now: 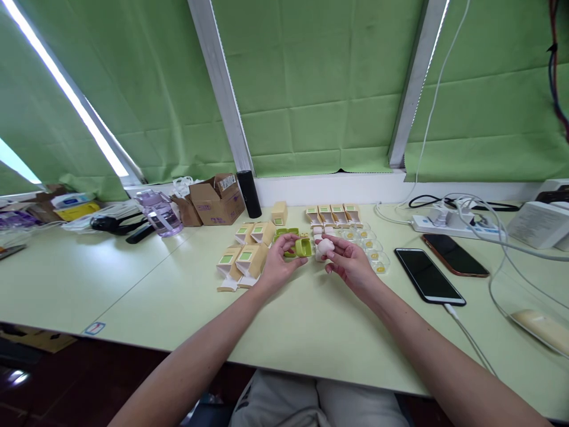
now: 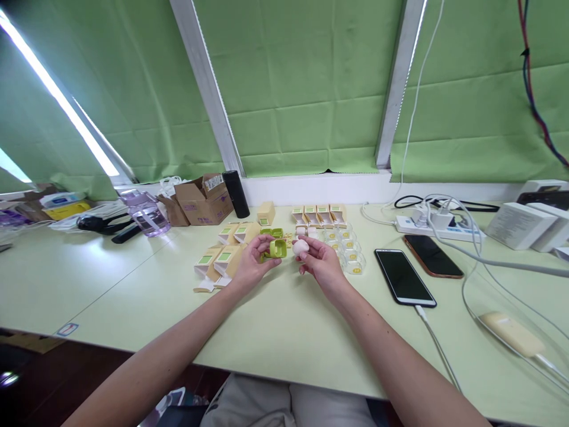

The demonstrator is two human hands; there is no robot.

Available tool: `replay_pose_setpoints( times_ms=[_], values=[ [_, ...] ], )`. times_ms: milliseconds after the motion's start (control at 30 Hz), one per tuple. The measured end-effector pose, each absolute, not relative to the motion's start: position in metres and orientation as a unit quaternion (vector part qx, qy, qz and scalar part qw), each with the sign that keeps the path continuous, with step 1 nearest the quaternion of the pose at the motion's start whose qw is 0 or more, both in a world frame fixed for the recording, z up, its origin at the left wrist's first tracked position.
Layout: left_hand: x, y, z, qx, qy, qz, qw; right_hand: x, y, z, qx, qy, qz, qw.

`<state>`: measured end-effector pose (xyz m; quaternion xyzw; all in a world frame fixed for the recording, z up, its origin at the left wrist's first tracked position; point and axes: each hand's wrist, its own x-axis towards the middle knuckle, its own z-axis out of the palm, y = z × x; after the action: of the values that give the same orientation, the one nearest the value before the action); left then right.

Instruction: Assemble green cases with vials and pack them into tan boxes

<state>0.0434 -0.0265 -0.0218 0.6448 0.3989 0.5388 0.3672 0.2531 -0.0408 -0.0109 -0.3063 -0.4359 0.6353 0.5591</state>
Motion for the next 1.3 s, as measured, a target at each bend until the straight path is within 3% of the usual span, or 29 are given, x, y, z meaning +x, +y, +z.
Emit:
replay_pose_setpoints(
  times_ms=[500, 1300],
  values=[
    [0.045, -0.033, -0.026, 0.711, 0.412, 0.514, 0.245, 0.245, -0.042, -0.012, -0.390, -0.551, 0.482, 0.558],
    [0.045, -0.037, -0.023, 0.741, 0.399, 0.506, 0.192, 0.249, -0.049, -0.009, -0.397, -0.618, 0.420, 0.532]
  ],
)
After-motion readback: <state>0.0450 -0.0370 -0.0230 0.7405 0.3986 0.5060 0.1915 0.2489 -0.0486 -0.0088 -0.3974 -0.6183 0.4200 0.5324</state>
